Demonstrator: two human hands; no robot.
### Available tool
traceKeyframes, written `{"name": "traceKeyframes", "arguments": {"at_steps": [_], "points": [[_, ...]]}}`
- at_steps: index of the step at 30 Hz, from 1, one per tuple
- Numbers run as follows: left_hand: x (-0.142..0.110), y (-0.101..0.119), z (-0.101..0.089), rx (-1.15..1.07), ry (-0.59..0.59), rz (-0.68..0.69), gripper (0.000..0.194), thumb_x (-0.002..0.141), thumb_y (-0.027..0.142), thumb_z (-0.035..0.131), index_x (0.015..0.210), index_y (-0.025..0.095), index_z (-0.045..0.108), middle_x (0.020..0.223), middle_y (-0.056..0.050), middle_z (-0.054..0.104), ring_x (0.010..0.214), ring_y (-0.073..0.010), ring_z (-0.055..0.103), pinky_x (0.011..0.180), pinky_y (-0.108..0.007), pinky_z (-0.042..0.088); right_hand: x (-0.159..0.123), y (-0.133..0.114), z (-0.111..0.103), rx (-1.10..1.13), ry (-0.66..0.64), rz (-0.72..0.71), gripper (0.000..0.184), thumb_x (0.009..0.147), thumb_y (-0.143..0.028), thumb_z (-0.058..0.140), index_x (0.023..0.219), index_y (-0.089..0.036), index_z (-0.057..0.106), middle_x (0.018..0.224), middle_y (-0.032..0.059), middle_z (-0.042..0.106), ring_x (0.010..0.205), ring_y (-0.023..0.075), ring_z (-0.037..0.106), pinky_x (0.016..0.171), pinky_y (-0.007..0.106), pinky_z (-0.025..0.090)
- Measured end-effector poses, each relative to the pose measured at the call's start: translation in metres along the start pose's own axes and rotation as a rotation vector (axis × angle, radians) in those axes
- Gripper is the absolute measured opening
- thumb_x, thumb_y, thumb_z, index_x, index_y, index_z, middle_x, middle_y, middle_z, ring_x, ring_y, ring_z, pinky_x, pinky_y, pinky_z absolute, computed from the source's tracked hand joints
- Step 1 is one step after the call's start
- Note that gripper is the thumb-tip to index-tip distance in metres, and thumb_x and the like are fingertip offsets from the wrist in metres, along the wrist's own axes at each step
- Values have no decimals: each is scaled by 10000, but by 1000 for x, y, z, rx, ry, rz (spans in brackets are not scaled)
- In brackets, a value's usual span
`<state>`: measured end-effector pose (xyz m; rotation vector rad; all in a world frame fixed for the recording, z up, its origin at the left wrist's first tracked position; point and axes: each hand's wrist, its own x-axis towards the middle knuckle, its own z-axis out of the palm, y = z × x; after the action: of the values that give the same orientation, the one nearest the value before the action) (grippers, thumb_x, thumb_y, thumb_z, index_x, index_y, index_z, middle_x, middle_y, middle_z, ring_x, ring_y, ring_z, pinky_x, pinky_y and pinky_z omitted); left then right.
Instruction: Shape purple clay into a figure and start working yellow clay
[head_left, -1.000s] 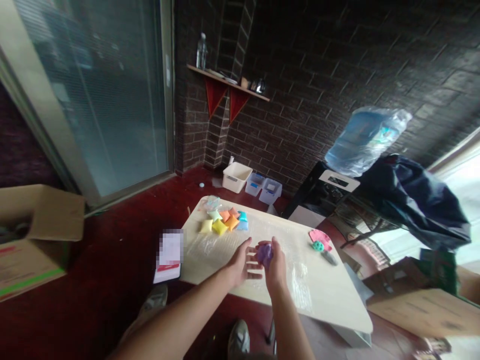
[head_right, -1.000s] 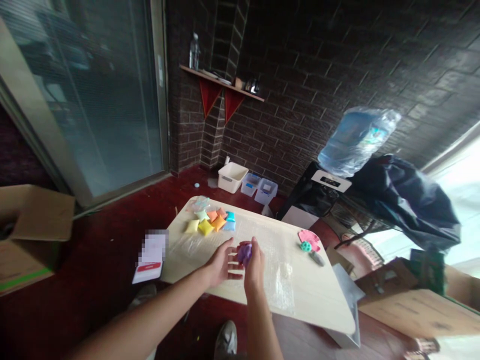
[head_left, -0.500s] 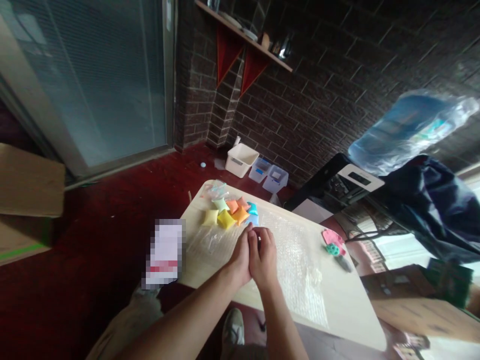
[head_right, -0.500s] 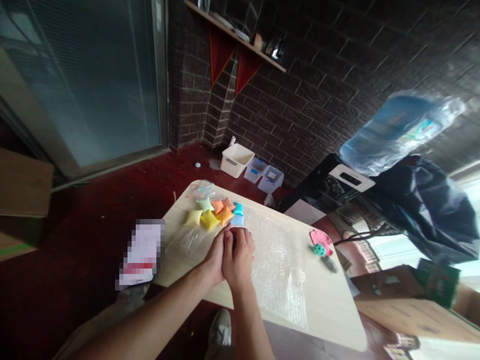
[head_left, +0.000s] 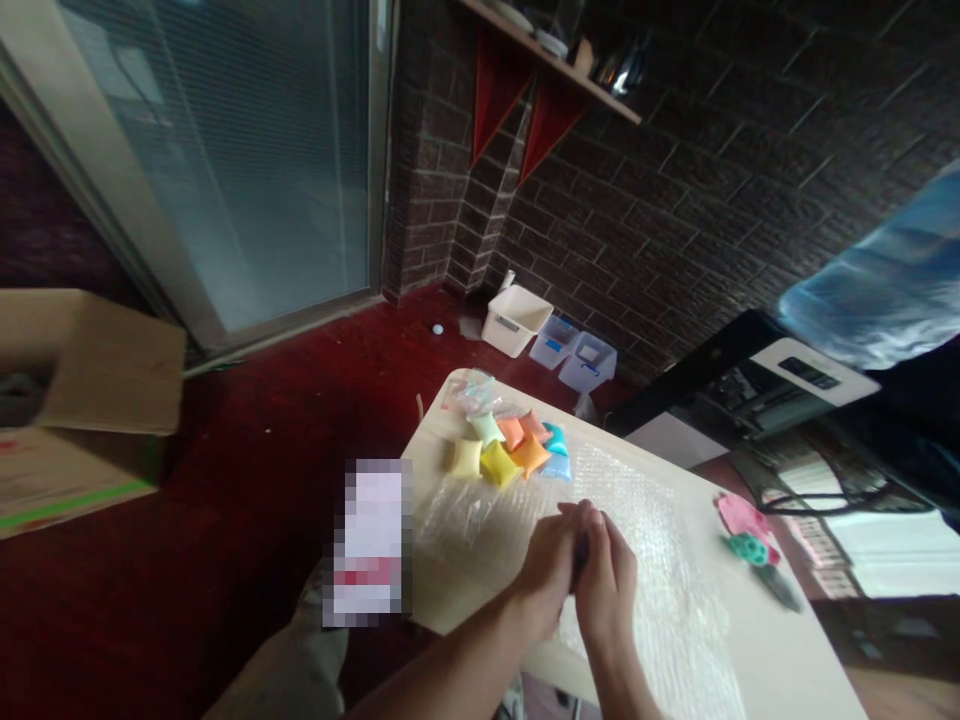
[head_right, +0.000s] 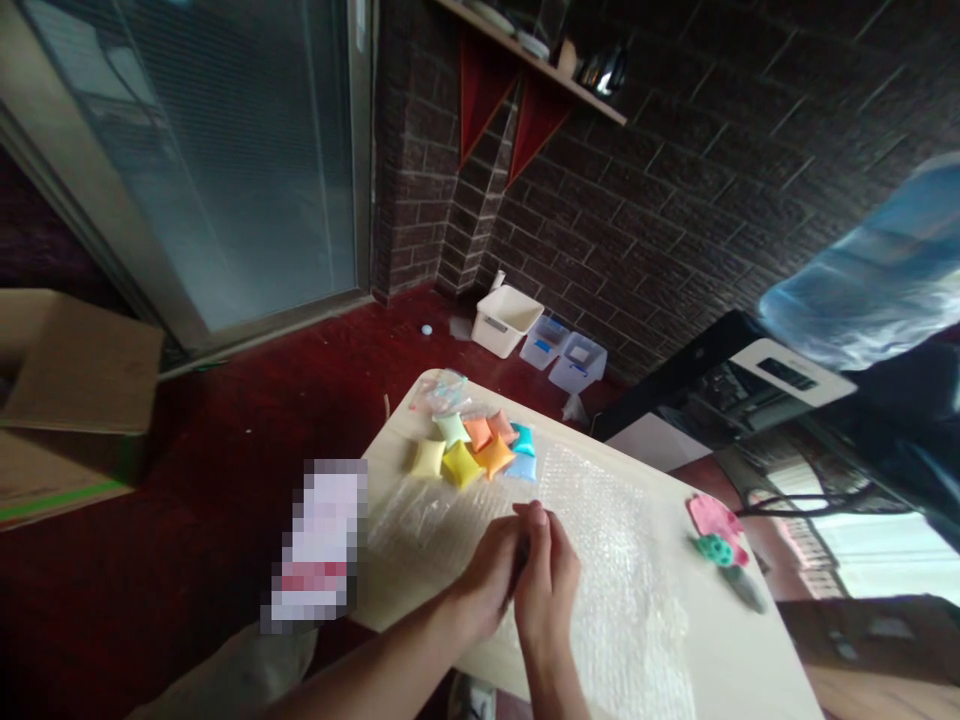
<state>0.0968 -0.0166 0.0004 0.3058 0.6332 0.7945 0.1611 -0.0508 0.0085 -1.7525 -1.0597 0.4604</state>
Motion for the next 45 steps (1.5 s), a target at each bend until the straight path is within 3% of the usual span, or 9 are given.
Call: {"name": "traceKeyframes", "arguments": {"at_steps": [3,6,11,19,28,32,38,41,45], "points": [[-2,-3,-11,188,-17,22,410,808,481,756,584,189,575,477,27,471,433,-123,422,440,-274,267,-2,9,1,132,-31,88,506,999,-596,496,964,-174,772,971,131,813,921,326,755,806,424,578],[-2,-2,-15,275,-62,58,414,815,415,710,516,207,512,444,33,415,405,-113,369,440,-291,241,-6,8,-3,77,-9,-15,464,1020,-560,488,1040,-189,766,1087,127,808,1052,333,740,881,438,570],[1,-4,-11,213,-64,132,276,737,250,770,609,192,533,638,12,539,650,-135,487,652,-288,423,-13,-1,-6,-144,-22,-313,424,1065,-454,469,1290,-200,722,1351,145,735,1285,337,665,1063,538,536],[-12,-22,-3,-102,-99,-42,370,812,511,740,939,171,665,944,-101,698,1148,-314,661,1007,-398,537,-18,6,-14,-263,-62,-402,410,1074,-359,492,1406,-230,697,1468,151,690,1379,379,637,1131,668,509],[-13,-19,-2,-289,-83,-308,434,915,602,709,982,173,700,987,-96,729,1186,-297,674,1042,-357,544,-8,5,-30,-216,-105,-480,241,1055,-239,558,1158,-230,776,1008,94,799,874,245,768,750,370,609],[-9,-12,-6,-307,-80,-379,467,949,646,638,893,183,663,986,-108,721,1157,-307,680,1050,-401,543,-6,4,-25,-277,-72,-451,285,1070,-291,542,881,-206,739,810,69,703,717,210,679,639,343,519],[0,-8,-12,-282,-133,-343,585,892,721,644,1048,161,712,1060,-128,735,1158,-325,680,1070,-428,535,-7,7,-8,-446,-94,-528,442,1087,-291,489,666,-231,610,698,54,661,647,207,604,630,373,422],[0,-1,-10,-247,-101,-390,505,911,693,654,896,188,664,1000,-109,729,1134,-310,693,1068,-416,533,-4,10,-9,-462,-117,-548,348,1099,-332,448,882,-209,691,782,75,696,759,253,631,723,410,472],[0,8,-8,-139,-47,-246,456,939,640,670,906,185,669,962,-86,726,1098,-281,708,1050,-363,518,-8,10,-9,-406,-250,-580,508,1123,-449,278,1383,-179,621,1269,162,711,1165,333,637,1021,538,480]]}}
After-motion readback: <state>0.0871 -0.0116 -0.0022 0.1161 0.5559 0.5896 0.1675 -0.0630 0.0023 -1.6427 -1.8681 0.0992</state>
